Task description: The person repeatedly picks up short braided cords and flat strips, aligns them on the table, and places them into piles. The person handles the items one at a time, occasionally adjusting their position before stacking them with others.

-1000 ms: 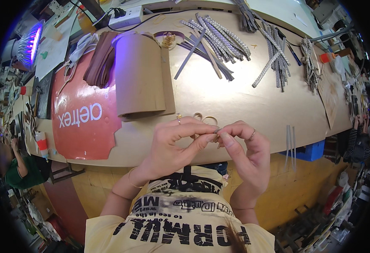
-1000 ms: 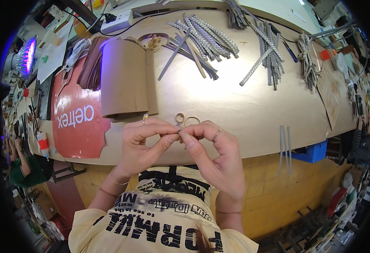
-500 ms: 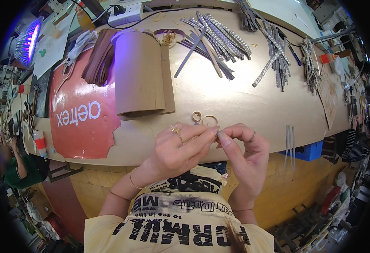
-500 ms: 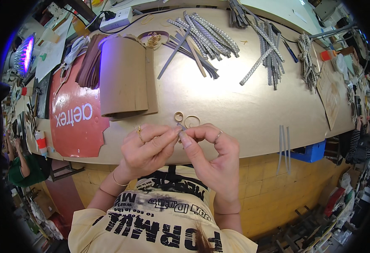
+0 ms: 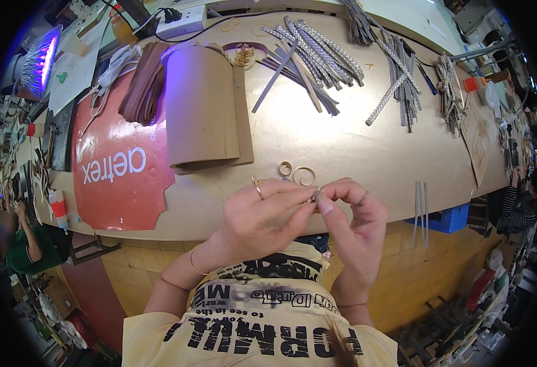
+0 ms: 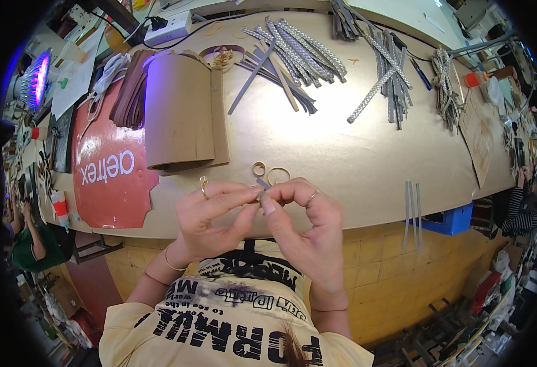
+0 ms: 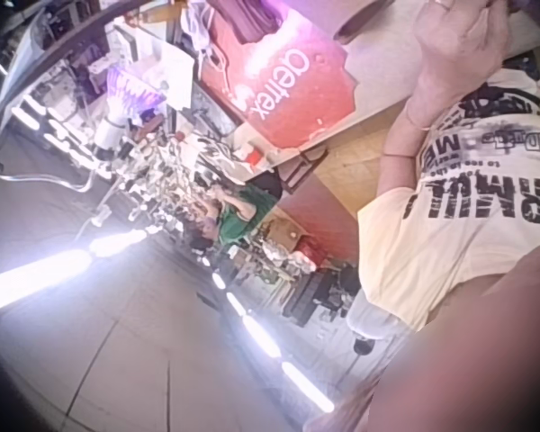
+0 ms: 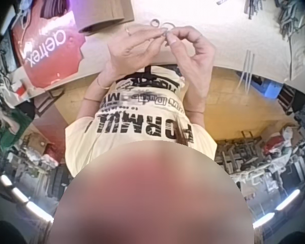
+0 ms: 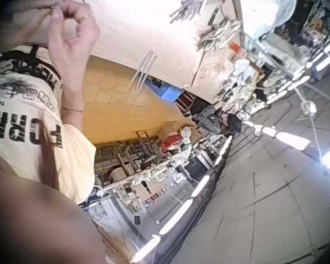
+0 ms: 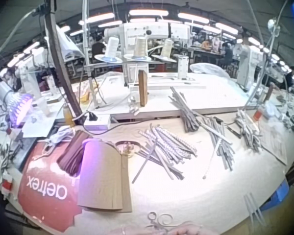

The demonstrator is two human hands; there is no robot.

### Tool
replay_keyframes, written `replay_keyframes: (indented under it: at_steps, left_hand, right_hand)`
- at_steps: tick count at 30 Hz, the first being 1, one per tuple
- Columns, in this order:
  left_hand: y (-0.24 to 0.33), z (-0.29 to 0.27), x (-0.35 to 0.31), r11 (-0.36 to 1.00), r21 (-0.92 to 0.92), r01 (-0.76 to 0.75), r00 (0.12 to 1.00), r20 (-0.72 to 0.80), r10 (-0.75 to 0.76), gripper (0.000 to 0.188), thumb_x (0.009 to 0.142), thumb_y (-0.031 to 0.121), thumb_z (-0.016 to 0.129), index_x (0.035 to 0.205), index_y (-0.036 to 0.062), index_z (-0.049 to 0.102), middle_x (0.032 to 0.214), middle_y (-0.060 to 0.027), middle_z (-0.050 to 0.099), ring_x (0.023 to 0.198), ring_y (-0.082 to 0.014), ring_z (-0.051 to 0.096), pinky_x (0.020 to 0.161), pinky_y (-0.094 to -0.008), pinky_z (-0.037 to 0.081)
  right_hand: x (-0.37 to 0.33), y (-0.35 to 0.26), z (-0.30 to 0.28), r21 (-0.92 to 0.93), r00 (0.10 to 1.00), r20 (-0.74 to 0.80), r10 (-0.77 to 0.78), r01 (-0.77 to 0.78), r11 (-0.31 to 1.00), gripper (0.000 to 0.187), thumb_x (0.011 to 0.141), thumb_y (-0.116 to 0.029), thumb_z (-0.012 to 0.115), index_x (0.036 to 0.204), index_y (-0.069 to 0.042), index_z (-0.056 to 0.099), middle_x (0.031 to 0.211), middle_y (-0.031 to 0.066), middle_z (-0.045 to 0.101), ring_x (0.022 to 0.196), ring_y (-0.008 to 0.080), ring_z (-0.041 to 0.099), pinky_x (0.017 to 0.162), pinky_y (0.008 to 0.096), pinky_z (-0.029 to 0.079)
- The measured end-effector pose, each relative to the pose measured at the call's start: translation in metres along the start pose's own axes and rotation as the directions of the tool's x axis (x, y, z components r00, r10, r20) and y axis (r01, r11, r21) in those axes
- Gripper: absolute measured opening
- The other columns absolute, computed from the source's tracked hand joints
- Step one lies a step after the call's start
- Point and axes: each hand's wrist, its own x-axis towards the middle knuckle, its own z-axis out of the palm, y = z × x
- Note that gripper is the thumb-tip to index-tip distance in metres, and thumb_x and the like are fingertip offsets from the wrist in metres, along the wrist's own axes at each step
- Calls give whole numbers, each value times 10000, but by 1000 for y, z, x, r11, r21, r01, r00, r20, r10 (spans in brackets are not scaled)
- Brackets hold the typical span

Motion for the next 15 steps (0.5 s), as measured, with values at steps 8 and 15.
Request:
replay_keyframes:
  at_steps: [8, 15]
  left_hand:
    - [-7, -16, 8, 840, -373, 394, 919, 128, -374, 140, 861, -7, 677, 990, -25, 727, 829, -79, 707, 692, -99, 649, 607, -238, 511]
    - [-34, -67, 18, 802, -503, 323, 810, -290, -509, 171, 972, 136, 598, 985, 0, 700, 791, -98, 697, 573, -85, 625, 481, -202, 414]
  right_hand:
    - [3, 6, -7, 38, 999, 35, 38, -39, 999, 41, 870, -19, 649, 865, 19, 634, 812, 36, 635, 780, 101, 565, 755, 247, 453]
    - [5, 20, -39, 112, 992, -29, 123, -120, 987, 59, 880, -46, 604, 863, 10, 612, 820, 26, 612, 776, 101, 566, 763, 246, 449]
